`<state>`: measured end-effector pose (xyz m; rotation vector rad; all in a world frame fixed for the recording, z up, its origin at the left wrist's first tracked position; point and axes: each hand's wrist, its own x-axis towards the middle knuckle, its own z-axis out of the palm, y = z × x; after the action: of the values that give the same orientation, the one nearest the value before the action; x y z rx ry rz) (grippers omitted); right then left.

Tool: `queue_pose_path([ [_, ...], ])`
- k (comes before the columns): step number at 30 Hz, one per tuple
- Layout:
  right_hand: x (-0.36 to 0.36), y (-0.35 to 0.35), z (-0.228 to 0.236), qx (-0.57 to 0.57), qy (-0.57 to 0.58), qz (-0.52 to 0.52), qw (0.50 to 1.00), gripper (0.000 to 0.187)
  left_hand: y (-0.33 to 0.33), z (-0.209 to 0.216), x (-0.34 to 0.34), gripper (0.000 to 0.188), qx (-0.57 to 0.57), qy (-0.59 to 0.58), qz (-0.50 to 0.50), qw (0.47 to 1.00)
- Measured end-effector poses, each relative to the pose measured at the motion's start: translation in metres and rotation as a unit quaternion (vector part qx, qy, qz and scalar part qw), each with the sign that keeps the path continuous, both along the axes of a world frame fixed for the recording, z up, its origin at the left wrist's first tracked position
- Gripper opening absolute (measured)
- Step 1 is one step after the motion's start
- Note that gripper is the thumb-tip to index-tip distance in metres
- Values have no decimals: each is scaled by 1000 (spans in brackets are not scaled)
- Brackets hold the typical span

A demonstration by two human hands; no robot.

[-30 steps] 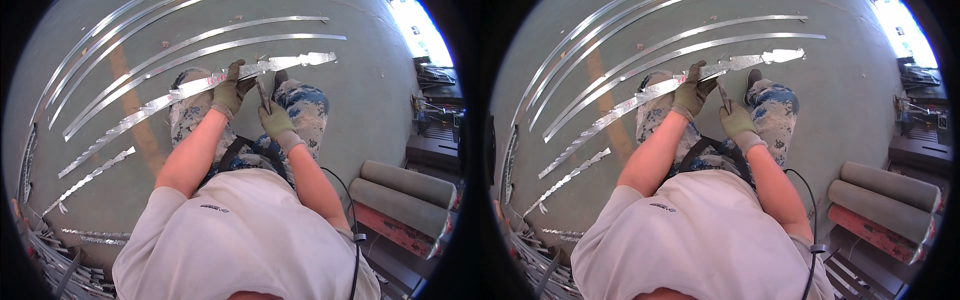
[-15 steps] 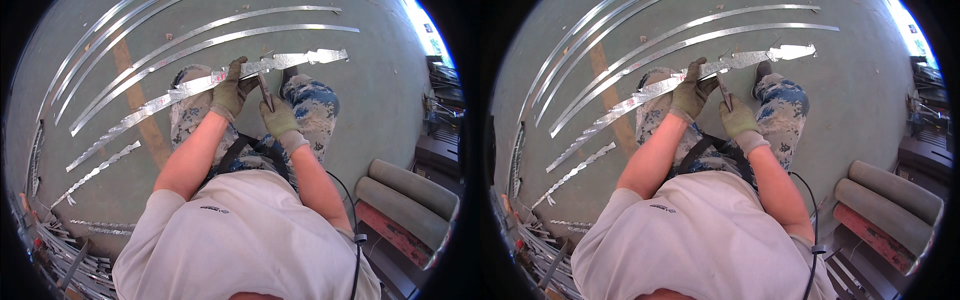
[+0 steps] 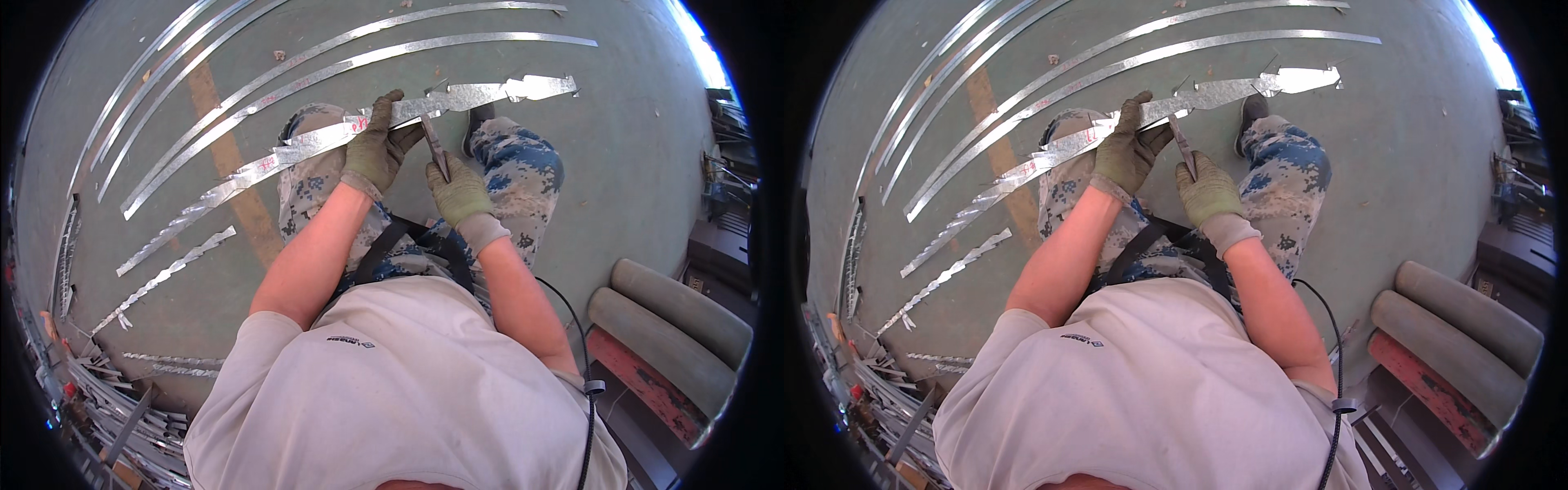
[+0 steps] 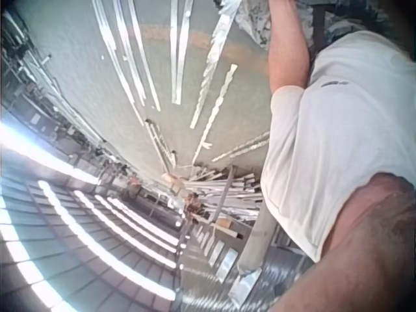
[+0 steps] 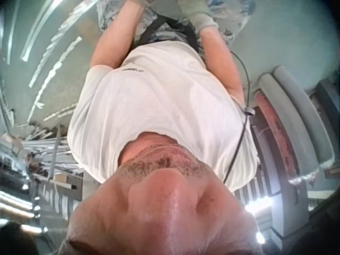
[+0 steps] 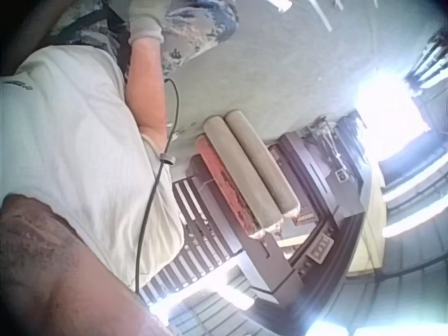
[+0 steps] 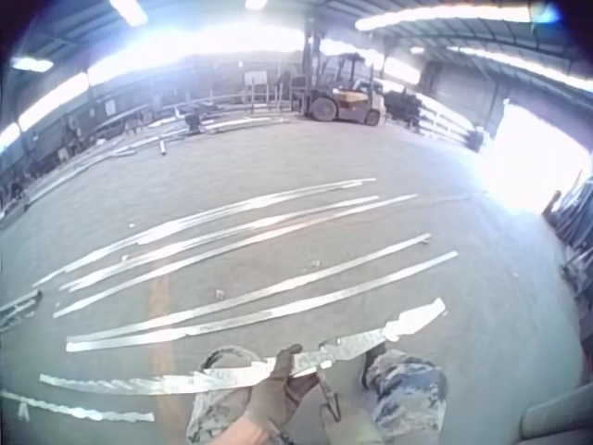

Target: The person sits on the floor and uses tin snips to cut long metal strips into shorter pieces. They repeatedly position the snips, cut, and set the pieces aside on the floor.

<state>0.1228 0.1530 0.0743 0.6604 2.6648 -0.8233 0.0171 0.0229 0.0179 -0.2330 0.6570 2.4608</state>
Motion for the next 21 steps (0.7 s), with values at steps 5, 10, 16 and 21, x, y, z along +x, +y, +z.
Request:
queue_pose_path([
  [5,1,-4,-1,33,2,0,999,50,0,1,1,39,8,3,2,1000],
  [10,0,-1,3,28,-19,5,999,54,1,7,3,40,-6,0,6,1000],
  [16,3,-2,-2,58,12,17,998,51,-2,4,3,43,-10,17,-3,1000],
  [21,1,-1,-2,58,-9,17,998,49,-2,8,4,39,-5,3,0,1000],
])
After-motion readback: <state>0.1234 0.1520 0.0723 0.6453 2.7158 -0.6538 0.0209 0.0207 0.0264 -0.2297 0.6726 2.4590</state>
